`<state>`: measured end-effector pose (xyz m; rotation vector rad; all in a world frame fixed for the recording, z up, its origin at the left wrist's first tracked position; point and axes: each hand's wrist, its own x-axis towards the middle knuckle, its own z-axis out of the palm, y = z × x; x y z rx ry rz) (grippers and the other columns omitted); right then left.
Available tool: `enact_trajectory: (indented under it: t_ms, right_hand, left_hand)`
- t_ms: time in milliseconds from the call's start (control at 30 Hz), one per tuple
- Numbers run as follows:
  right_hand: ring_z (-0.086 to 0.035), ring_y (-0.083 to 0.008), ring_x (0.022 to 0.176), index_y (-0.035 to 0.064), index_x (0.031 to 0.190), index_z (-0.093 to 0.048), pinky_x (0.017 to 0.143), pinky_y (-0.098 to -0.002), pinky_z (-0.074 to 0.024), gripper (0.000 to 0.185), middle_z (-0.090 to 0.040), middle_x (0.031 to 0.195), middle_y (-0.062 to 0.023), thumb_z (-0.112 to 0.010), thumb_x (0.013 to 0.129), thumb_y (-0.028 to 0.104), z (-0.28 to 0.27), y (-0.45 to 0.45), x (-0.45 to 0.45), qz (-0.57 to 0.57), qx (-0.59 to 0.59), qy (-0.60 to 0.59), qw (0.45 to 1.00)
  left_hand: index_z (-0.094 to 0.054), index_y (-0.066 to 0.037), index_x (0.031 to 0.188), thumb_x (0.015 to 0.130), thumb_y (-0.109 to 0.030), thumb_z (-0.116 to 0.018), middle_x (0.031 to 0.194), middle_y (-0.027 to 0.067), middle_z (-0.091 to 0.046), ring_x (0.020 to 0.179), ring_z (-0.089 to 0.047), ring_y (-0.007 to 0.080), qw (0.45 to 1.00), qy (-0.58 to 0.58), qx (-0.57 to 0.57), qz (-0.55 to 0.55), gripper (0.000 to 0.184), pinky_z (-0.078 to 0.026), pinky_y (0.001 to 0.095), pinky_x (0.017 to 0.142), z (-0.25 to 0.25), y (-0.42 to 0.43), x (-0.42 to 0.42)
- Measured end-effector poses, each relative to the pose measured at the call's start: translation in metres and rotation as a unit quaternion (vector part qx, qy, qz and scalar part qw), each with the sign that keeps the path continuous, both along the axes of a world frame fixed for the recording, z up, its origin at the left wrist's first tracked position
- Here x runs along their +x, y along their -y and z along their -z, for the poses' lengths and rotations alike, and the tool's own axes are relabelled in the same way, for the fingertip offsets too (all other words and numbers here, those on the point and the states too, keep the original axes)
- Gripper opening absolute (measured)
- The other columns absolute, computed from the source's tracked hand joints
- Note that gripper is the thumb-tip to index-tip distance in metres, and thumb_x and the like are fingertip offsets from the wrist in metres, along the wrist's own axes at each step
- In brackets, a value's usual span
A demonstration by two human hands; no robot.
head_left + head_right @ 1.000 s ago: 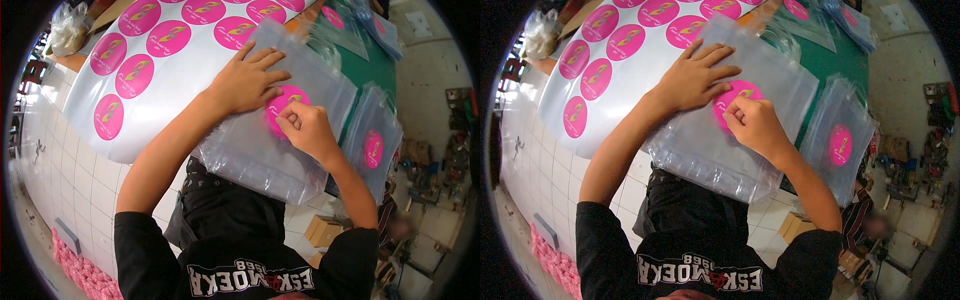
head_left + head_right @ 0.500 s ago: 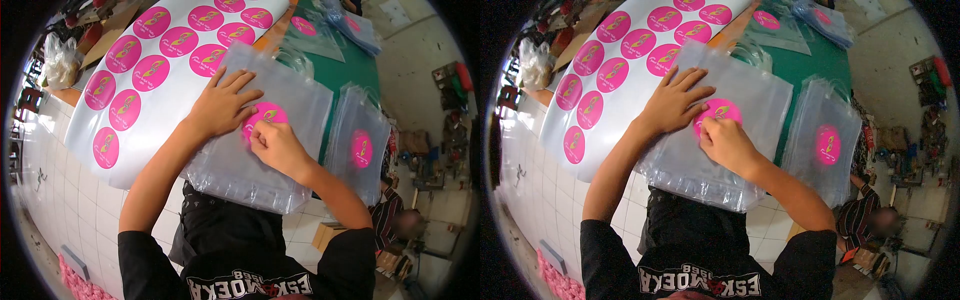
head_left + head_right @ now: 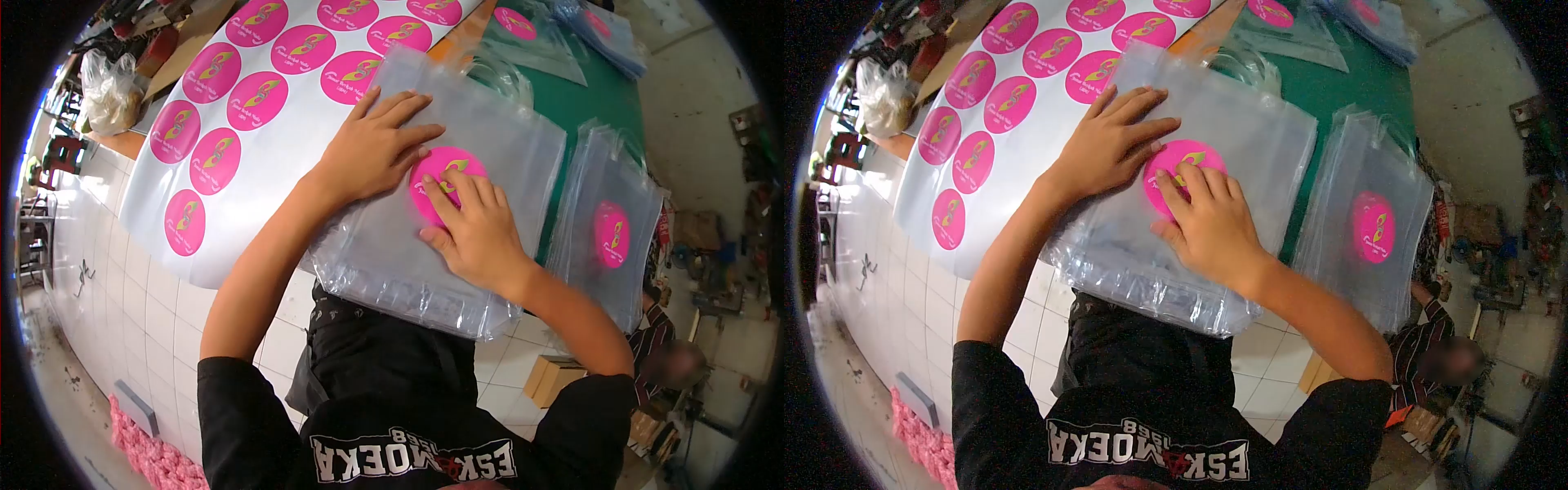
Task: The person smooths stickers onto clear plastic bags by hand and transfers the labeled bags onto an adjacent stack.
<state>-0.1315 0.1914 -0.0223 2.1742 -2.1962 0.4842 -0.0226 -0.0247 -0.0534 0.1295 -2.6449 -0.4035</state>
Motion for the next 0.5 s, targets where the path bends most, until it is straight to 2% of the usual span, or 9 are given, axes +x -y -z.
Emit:
enact_trajectory:
  t_ms: [133, 400, 433, 500]
  right_hand:
    - [-0.052, -0.0385, 0.122, 0.0021, 0.138, -0.065, 0.102, -0.0515, -0.0417, 0.056, -0.058, 0.131, -0.0211, -0.068, 0.097, 0.041, 0.001, -0.0009, 0.0049, 0.0, 0.014, -0.002, 1.0]
    - [-0.052, -0.0367, 0.126, 0.0042, 0.134, -0.066, 0.107, -0.0511, -0.0401, 0.051, -0.058, 0.134, -0.0162, -0.071, 0.094, 0.035, -0.0013, 0.0002, 0.0008, -0.089, -0.033, -0.028, 0.995]
    - [-0.052, -0.0367, 0.126, 0.0042, 0.134, -0.066, 0.107, -0.0511, -0.0401, 0.051, -0.058, 0.134, -0.0162, -0.071, 0.094, 0.035, -0.0029, 0.0, 0.0005, -0.09, -0.034, -0.028, 0.995]
    - [-0.052, -0.0372, 0.125, 0.0076, 0.134, -0.068, 0.108, -0.0517, -0.0392, 0.048, -0.058, 0.134, -0.0164, -0.071, 0.094, 0.034, -0.0046, -0.0001, 0.0021, -0.017, -0.039, 0.012, 0.999]
  left_hand:
    - [-0.071, -0.021, 0.138, 0.103, -0.03, -0.064, 0.157, 0.0125, -0.054, 0.15, -0.046, 0.0325, 1.0, 0.011, -0.015, -0.006, 0.037, -0.027, 0.057, 0.127, 0.0012, -0.0008, 0.0004]
    - [-0.072, -0.021, 0.136, 0.102, -0.03, -0.065, 0.157, 0.0115, -0.054, 0.15, -0.045, 0.0317, 1.0, 0.003, -0.012, -0.01, 0.035, -0.028, 0.0568, 0.127, -0.0014, -0.0023, 0.0003]
    - [-0.072, -0.021, 0.136, 0.102, -0.03, -0.065, 0.157, 0.0115, -0.054, 0.15, -0.045, 0.0317, 1.0, 0.002, -0.013, -0.01, 0.035, -0.028, 0.0568, 0.127, -0.0018, -0.0019, 0.0]
    - [-0.072, -0.021, 0.136, 0.102, -0.029, -0.065, 0.156, 0.0119, -0.054, 0.149, -0.046, 0.0314, 1.0, -0.005, -0.01, -0.005, 0.035, -0.027, 0.0572, 0.127, 0.0003, -0.0017, 0.0006]
